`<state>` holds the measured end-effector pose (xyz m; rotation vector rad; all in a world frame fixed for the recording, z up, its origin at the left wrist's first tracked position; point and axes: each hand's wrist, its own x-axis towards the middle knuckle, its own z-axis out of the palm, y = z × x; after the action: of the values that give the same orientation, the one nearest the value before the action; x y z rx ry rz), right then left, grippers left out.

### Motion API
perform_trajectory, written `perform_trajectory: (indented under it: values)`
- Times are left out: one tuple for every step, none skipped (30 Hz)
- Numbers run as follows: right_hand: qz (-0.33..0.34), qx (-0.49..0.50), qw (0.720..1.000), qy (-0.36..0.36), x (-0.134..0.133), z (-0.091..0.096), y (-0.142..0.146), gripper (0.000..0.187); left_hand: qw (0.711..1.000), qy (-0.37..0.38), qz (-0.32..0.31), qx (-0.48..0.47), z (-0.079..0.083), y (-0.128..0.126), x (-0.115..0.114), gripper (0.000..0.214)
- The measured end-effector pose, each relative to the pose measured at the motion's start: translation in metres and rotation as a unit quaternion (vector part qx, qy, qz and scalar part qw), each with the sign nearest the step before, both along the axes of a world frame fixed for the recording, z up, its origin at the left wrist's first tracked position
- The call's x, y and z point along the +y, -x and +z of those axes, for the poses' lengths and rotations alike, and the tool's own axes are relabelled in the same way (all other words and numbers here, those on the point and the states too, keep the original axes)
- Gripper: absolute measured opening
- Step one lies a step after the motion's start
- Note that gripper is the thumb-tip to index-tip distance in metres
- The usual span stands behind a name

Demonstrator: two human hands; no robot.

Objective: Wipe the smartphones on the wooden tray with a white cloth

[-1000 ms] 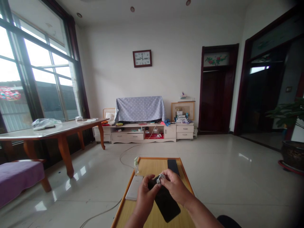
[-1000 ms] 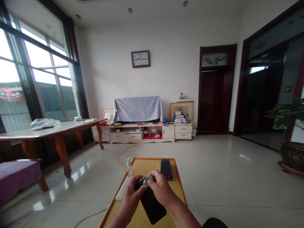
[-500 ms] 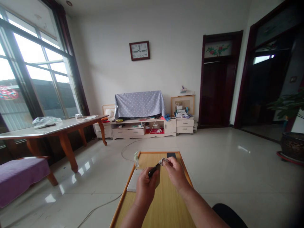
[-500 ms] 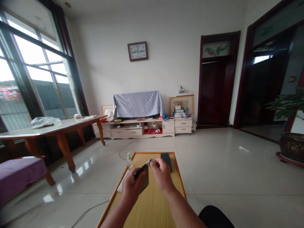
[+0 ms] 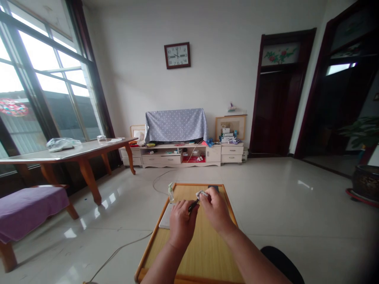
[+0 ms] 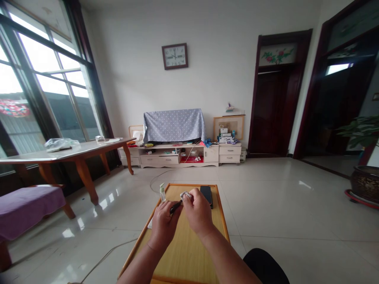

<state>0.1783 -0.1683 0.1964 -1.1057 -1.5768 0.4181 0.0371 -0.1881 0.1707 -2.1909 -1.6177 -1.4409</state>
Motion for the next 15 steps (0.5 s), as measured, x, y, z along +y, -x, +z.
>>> perform_trajectory:
  values:
    - [-0.001, -0.005, 1.0, -0.003, -0.001, 0.0, 0.0, 0.022, 1.0, -0.001, 0.008, 0.006, 0.001, -0.001, -0.001, 0.017]
    - [0.004, -0.016, 1.0, -0.009, -0.003, 0.001, 0.001, 0.022, 1.0, -0.003, 0.02, 0.013, 0.002, -0.001, -0.002, 0.016]
    - [0.01, -0.03, 0.999, -0.017, -0.007, 0.0, 0.002, 0.021, 0.999, -0.007, 0.031, 0.02, 0.002, -0.002, -0.003, 0.015]
    - [0.019, -0.045, 0.999, -0.025, -0.011, 0.0, 0.004, 0.02, 0.999, -0.011, 0.04, 0.027, 0.002, -0.002, -0.003, 0.017]
    - [0.027, -0.057, 0.998, -0.031, -0.014, 0.001, 0.005, 0.019, 0.998, -0.017, 0.047, 0.033, 0.002, -0.002, -0.003, 0.02]
    - [0.032, -0.065, 0.997, -0.033, -0.017, 0.001, 0.005, 0.019, 0.998, -0.021, 0.052, 0.037, 0.003, -0.002, -0.004, 0.022]
    - [0.032, -0.067, 0.997, -0.033, -0.018, 0.002, 0.005, 0.019, 0.997, -0.024, 0.053, 0.041, 0.003, -0.002, -0.005, 0.022]
    - [0.027, -0.062, 0.997, -0.029, -0.017, 0.003, 0.003, 0.019, 0.997, -0.026, 0.052, 0.044, 0.005, -0.003, -0.006, 0.018]
    - [0.018, -0.055, 0.998, -0.024, -0.015, 0.004, 0.002, 0.02, 0.997, -0.028, 0.051, 0.047, 0.006, -0.003, -0.007, 0.015]
    - [0.01, -0.047, 0.999, -0.018, -0.014, 0.006, 0.0, 0.021, 0.997, -0.029, 0.049, 0.051, 0.008, -0.003, -0.008, 0.012]
    - [0.003, -0.042, 0.999, -0.015, -0.013, 0.007, -0.001, 0.022, 0.997, -0.032, 0.048, 0.056, 0.01, -0.003, -0.009, 0.013]
    - [0.002, -0.04, 0.999, -0.014, -0.013, 0.008, -0.002, 0.022, 0.996, -0.035, 0.05, 0.062, 0.012, -0.003, -0.009, 0.013]
    - [0.006, -0.041, 0.999, -0.018, -0.015, 0.008, -0.001, 0.022, 0.995, -0.04, 0.057, 0.068, 0.013, -0.003, -0.01, 0.013]
    - [0.015, -0.045, 0.999, -0.025, -0.019, 0.008, 0.001, 0.021, 0.994, -0.047, 0.066, 0.073, 0.014, -0.003, -0.01, 0.013]
    - [0.025, -0.051, 0.998, -0.033, -0.022, 0.008, 0.003, 0.02, 0.993, -0.053, 0.075, 0.078, 0.014, -0.003, -0.01, 0.015]
